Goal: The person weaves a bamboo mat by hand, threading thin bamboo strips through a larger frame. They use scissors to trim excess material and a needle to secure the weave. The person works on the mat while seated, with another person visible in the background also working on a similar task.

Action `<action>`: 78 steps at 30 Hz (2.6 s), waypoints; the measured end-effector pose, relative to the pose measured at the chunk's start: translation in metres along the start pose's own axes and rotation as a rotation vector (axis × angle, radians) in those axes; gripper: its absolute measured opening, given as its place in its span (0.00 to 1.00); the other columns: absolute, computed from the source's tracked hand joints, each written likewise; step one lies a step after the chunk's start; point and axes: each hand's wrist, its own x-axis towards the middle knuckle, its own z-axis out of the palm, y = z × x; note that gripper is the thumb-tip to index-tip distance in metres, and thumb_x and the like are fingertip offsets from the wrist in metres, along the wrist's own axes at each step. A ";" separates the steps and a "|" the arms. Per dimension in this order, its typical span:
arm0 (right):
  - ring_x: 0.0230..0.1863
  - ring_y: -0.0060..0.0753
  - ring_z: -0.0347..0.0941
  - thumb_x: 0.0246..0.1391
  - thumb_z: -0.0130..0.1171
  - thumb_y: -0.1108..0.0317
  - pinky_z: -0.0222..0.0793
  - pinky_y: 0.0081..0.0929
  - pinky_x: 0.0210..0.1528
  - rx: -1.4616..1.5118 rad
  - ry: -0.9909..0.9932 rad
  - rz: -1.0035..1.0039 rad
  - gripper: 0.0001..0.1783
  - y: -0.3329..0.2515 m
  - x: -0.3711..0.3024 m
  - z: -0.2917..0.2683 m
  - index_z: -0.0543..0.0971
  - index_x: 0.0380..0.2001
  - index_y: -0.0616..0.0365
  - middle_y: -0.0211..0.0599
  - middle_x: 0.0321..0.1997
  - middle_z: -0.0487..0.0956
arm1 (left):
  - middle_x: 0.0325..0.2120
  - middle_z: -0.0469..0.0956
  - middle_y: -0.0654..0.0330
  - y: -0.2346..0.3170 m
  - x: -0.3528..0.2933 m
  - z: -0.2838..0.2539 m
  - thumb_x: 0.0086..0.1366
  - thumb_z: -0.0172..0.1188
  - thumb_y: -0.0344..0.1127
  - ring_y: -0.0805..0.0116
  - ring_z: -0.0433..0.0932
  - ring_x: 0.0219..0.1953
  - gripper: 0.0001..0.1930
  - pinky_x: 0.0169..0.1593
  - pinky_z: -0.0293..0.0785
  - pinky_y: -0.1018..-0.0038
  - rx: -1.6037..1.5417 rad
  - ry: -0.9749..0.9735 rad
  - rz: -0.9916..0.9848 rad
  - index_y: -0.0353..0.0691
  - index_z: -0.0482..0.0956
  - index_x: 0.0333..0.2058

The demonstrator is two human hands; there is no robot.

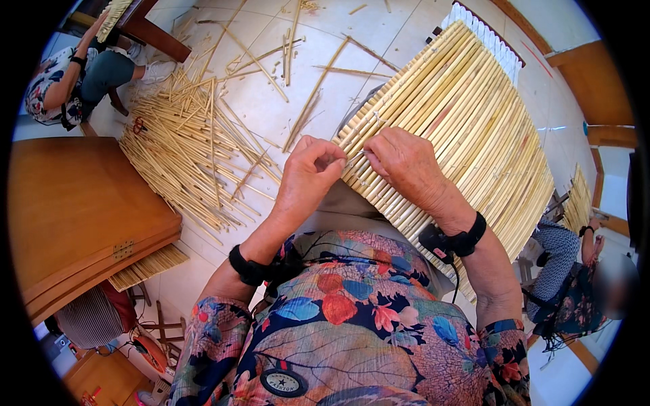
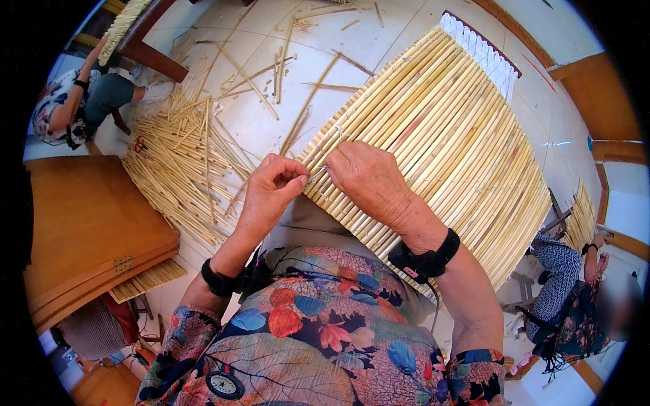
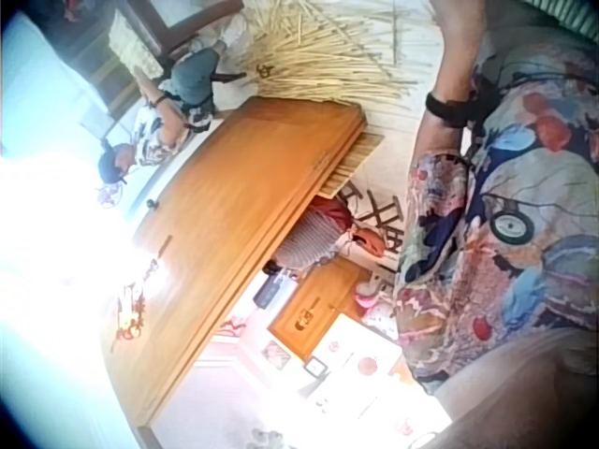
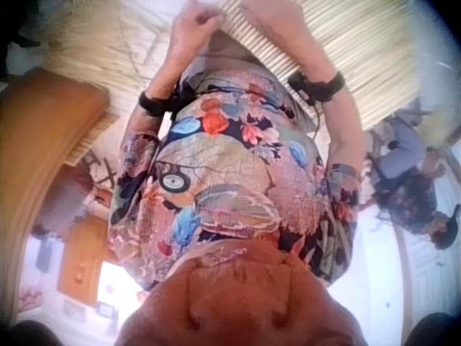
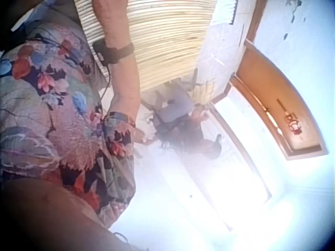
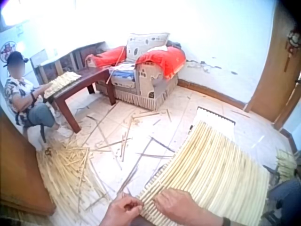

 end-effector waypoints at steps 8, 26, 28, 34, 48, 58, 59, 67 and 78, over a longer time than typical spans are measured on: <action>0.29 0.35 0.73 0.49 0.56 0.70 0.72 0.29 0.30 -0.001 0.011 -0.028 0.05 0.005 -0.001 0.000 0.70 0.25 0.56 0.34 0.24 0.70 | 0.27 0.67 0.66 0.000 0.002 0.001 0.57 0.62 0.25 0.78 0.66 0.29 0.03 0.33 0.64 0.82 0.040 0.009 0.071 0.38 0.78 0.31; 0.28 0.36 0.72 0.46 0.57 0.72 0.71 0.30 0.30 -0.069 0.031 -0.012 0.05 0.011 -0.002 -0.004 0.70 0.26 0.57 0.35 0.24 0.71 | 0.25 0.66 0.65 0.007 0.001 0.003 0.56 0.62 0.26 0.77 0.65 0.27 0.03 0.31 0.64 0.80 0.081 0.034 0.048 0.38 0.77 0.28; 0.28 0.36 0.72 0.46 0.57 0.72 0.71 0.31 0.30 -0.069 0.032 -0.015 0.05 0.012 -0.001 -0.007 0.71 0.27 0.57 0.35 0.24 0.71 | 0.24 0.66 0.65 0.008 0.002 0.005 0.56 0.63 0.27 0.76 0.65 0.26 0.04 0.30 0.64 0.80 0.102 0.054 0.042 0.38 0.76 0.27; 0.29 0.36 0.72 0.45 0.57 0.73 0.71 0.29 0.31 -0.111 0.056 -0.022 0.06 0.010 -0.001 -0.012 0.71 0.27 0.57 0.35 0.24 0.71 | 0.24 0.65 0.64 0.010 0.004 0.008 0.54 0.64 0.27 0.75 0.65 0.25 0.06 0.30 0.65 0.79 0.125 0.080 0.045 0.38 0.74 0.25; 0.28 0.35 0.75 0.54 0.58 0.67 0.71 0.27 0.33 0.431 0.024 0.526 0.06 0.017 -0.017 -0.035 0.78 0.31 0.58 0.37 0.28 0.76 | 0.25 0.66 0.63 0.007 0.002 0.007 0.54 0.63 0.27 0.74 0.66 0.26 0.06 0.32 0.66 0.79 0.136 0.052 0.026 0.37 0.73 0.25; 0.30 0.36 0.74 0.51 0.58 0.70 0.70 0.29 0.32 0.434 -0.070 0.516 0.05 -0.005 -0.008 -0.032 0.77 0.31 0.58 0.38 0.31 0.75 | 0.29 0.67 0.63 0.005 -0.002 0.000 0.55 0.61 0.24 0.75 0.68 0.32 0.04 0.35 0.68 0.79 0.026 -0.004 0.053 0.37 0.76 0.30; 0.30 0.36 0.74 0.51 0.58 0.70 0.70 0.29 0.32 0.412 -0.062 0.506 0.05 -0.006 -0.008 -0.032 0.77 0.31 0.58 0.38 0.31 0.75 | 0.29 0.67 0.63 0.004 -0.002 -0.001 0.55 0.61 0.24 0.74 0.68 0.33 0.04 0.36 0.69 0.79 0.002 -0.016 0.061 0.37 0.76 0.31; 0.32 0.38 0.74 0.48 0.58 0.72 0.71 0.32 0.32 0.218 -0.078 0.471 0.08 -0.014 -0.007 -0.024 0.77 0.34 0.54 0.36 0.30 0.75 | 0.32 0.68 0.63 0.007 -0.005 -0.004 0.56 0.61 0.24 0.73 0.69 0.35 0.08 0.39 0.68 0.79 -0.017 -0.046 0.095 0.38 0.78 0.36; 0.33 0.38 0.74 0.50 0.57 0.67 0.71 0.32 0.32 -0.084 -0.094 0.047 0.04 0.004 0.003 -0.020 0.75 0.30 0.53 0.34 0.27 0.73 | 0.32 0.69 0.58 0.020 -0.004 -0.002 0.50 0.64 0.25 0.59 0.70 0.36 0.10 0.42 0.67 0.70 0.571 0.119 0.423 0.39 0.78 0.34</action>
